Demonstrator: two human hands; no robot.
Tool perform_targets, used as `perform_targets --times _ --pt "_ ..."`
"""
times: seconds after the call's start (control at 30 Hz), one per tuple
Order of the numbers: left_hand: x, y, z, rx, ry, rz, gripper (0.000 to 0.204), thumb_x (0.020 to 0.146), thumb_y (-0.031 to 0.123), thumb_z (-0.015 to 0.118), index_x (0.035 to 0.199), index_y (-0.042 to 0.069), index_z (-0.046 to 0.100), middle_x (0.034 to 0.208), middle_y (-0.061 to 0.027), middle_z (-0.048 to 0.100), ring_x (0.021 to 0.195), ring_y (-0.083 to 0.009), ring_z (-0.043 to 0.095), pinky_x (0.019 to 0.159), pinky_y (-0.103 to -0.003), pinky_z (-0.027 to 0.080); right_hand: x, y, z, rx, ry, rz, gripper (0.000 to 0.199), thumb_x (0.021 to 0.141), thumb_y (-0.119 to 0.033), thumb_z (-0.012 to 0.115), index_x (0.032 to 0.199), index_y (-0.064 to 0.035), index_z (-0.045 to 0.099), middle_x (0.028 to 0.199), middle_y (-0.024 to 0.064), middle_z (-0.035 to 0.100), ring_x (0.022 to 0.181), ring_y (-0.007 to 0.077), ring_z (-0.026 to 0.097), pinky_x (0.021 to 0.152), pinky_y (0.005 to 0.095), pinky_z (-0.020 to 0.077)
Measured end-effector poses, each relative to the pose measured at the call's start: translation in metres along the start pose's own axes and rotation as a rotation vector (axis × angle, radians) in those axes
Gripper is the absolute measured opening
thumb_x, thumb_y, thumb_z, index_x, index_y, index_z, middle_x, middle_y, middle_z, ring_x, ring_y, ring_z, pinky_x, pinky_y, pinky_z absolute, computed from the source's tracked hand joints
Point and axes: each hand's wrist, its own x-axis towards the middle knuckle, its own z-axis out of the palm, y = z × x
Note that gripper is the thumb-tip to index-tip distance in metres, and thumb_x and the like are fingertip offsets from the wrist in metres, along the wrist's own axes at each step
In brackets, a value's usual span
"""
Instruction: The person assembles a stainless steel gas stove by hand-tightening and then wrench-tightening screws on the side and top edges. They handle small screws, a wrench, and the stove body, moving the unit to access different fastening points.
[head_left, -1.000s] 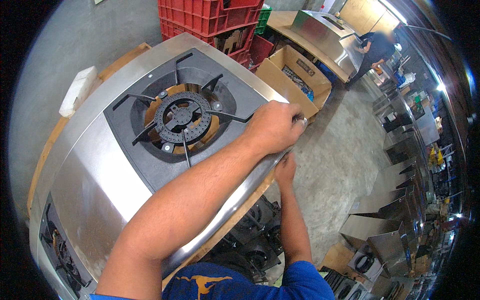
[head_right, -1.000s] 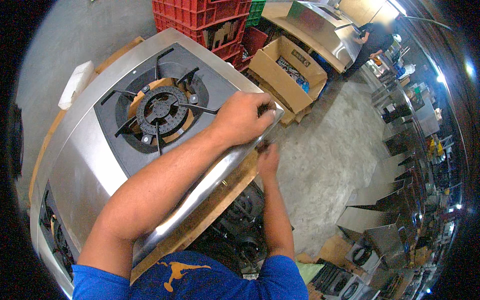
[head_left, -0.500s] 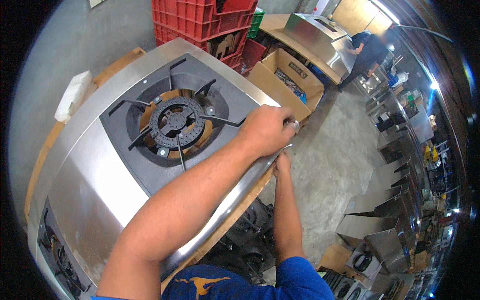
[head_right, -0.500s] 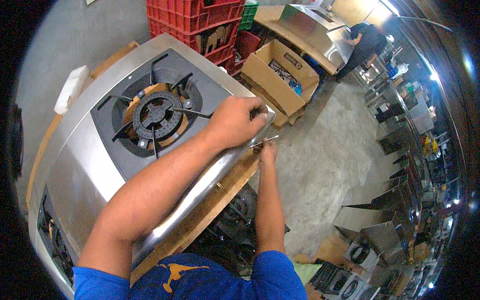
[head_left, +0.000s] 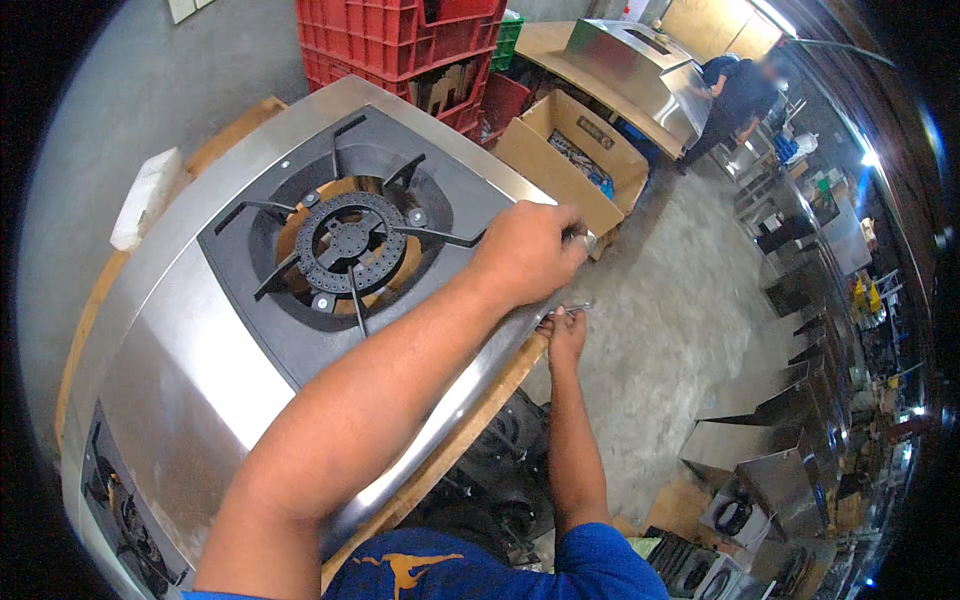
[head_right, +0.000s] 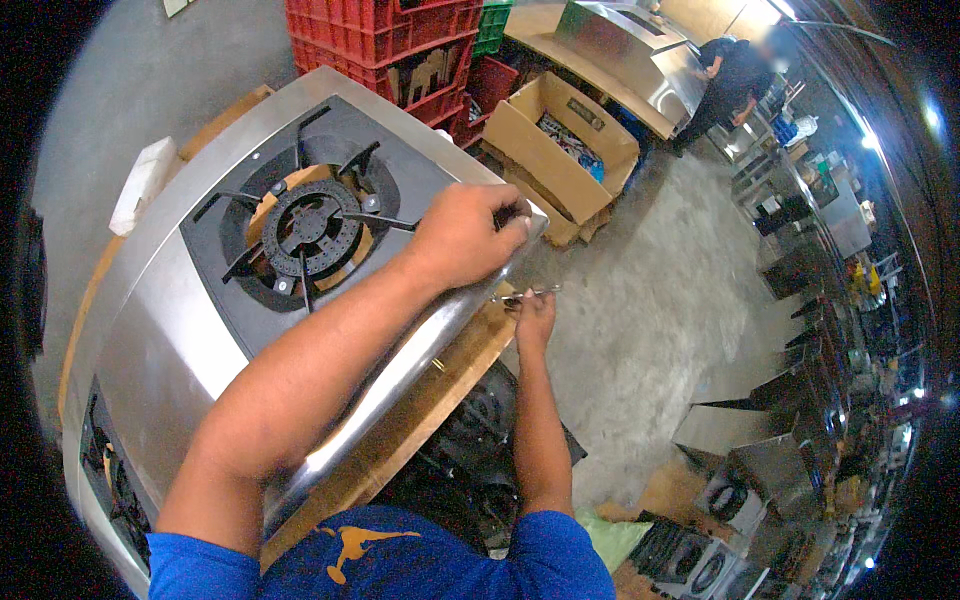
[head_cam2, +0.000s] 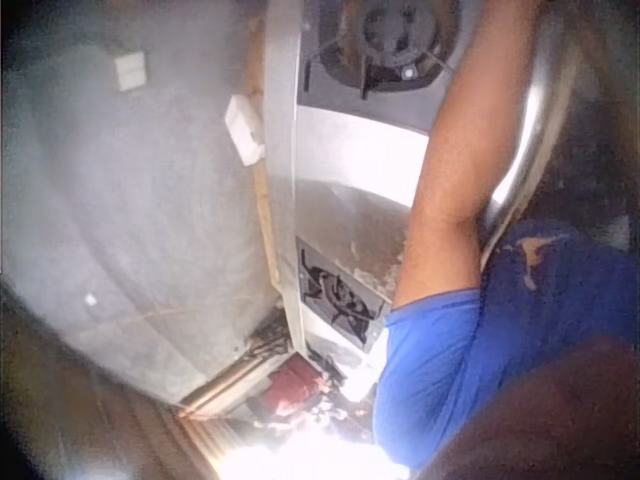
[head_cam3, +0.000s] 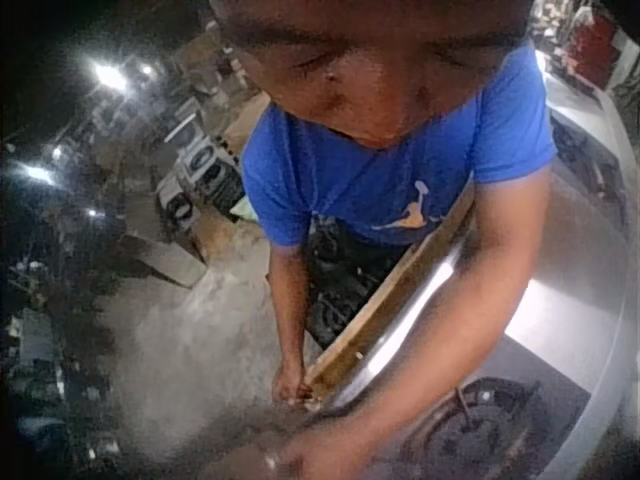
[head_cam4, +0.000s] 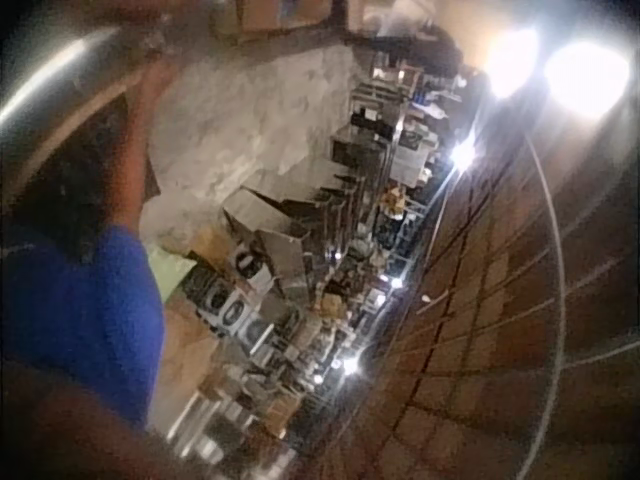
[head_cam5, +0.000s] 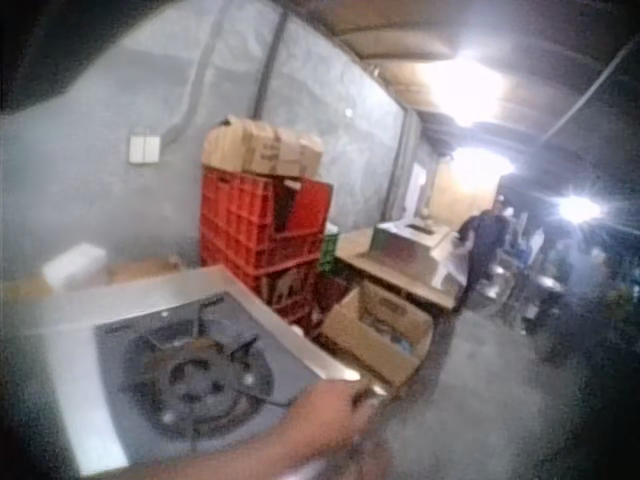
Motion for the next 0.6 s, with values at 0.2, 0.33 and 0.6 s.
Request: perform_targets --times 0.2,0.33,0.6 --pt "-0.002 0.002 0.0 -0.032 0.014 -0.019 0.024 0.081 0.023 0.063 0.092 0.003 0.072 0.082 -0.0237 0.069 0.08 -0.0412 0.067 0.078 -0.049 0.053 -0.039 -0.015 -0.001 -0.589 -0.125 -0.612 0.024 0.093 -0.015 0.061 0.112 -0.0018 0.058 0.099 0.0172 0.069 0.088 0.0316 0.069 0.078 0.0408 0.0553" --pt "-0.001 0.003 0.0 -0.014 0.011 -0.031 0.025 0.081 0.023 0.063 0.092 0.003 0.072 0.082 -0.0237 0.069 0.08 -0.0413 0.067 0.078 -0.049 0.053 -0.051 -0.02 0.003 -0.782 -0.23 -0.728 0.033 0.081 -0.006 0.058 0.114 -0.002 0.06 0.107 0.0202 0.066 0.096 0.0411 0.064 0.082 0.0461 0.0532" --pt "-0.002 0.002 -0.001 -0.04 -0.008 -0.035 0.028 0.081 0.025 0.066 0.096 0.002 0.07 0.086 -0.0233 0.069 0.082 -0.0411 0.067 0.077 -0.046 0.054 -0.068 -0.01 0.005 -1.043 -0.461 -0.731 0.05 0.078 -0.004 0.058 0.128 -0.0077 0.057 0.123 0.0217 0.058 0.102 0.0426 0.062 0.085 0.048 0.0531"
